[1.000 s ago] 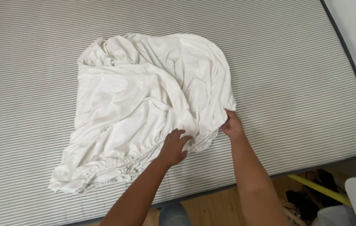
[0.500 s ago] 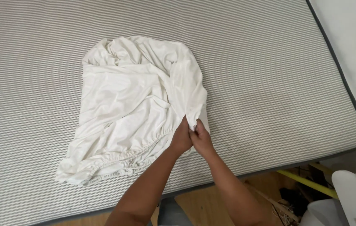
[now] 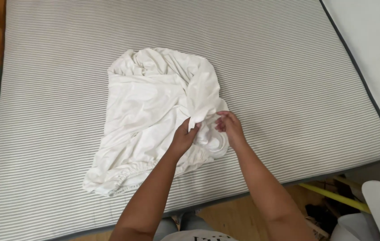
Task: The person removes a white fitted sheet from a mattress by hand. They pull the elasticized corners off the mattress and gather the sheet into a bundle on the bed surface.
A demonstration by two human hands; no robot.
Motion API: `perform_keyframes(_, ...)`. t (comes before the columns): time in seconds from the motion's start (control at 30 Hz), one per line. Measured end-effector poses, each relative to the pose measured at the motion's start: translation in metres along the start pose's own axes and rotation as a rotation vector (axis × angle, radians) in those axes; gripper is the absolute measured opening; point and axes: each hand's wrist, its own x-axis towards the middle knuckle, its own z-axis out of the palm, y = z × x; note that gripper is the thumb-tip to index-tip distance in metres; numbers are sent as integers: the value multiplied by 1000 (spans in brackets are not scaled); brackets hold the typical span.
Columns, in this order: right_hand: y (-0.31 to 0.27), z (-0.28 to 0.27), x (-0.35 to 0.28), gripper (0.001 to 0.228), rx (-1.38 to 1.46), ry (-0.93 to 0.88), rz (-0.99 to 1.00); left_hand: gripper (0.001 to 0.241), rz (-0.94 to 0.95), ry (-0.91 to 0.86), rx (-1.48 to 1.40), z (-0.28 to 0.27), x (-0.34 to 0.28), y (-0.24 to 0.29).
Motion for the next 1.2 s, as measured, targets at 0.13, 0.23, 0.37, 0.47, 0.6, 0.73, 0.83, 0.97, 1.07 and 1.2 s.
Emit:
perform_keyframes(0.13, -28, 38, 20, 52, 154, 116, 253, 46, 30, -95, 46, -17, -7, 18)
perform_keyframes(0.23, -16, 51, 48, 62, 385, 21, 384, 51, -39, -253, 169, -29, -17, 25)
perform_keyframes(0.37, 33, 26, 114, 58, 337, 21, 405, 53, -36, -422, 193, -52, -28, 40)
perform_keyframes(0.47, 14, 21, 132, 46, 367, 168, 261, 50, -107, -425, 219, -73, -31, 41)
perform_keyframes(0.6, -97, 71, 98, 36, 514, 176, -42, 47, -206, -411, 190, -88, -24, 18)
perform_keyframes(0.73, -130, 146, 98, 34, 557, -214, -361, 51, -156, -473, -29, -107, -22, 31)
perform_keyframes(0.83, -107, 213, 92, 33, 303, -184, -276, 60, -287, -441, -148, -133, -11, -6)
perform_keyframes(0.97, -19, 270, 72, 53, -269, -348, -119, 60, -142, -236, -126, -173, 1, -109)
perform_keyframes(1.07, 33, 283, 55, 47, -307, -395, -23, 61, -302, -254, -104, -196, -12, -111)
perform_keyframes(1.2, 53, 293, 22, 39, -158, -300, 221, 77, -454, -288, -242, -216, -33, -103)
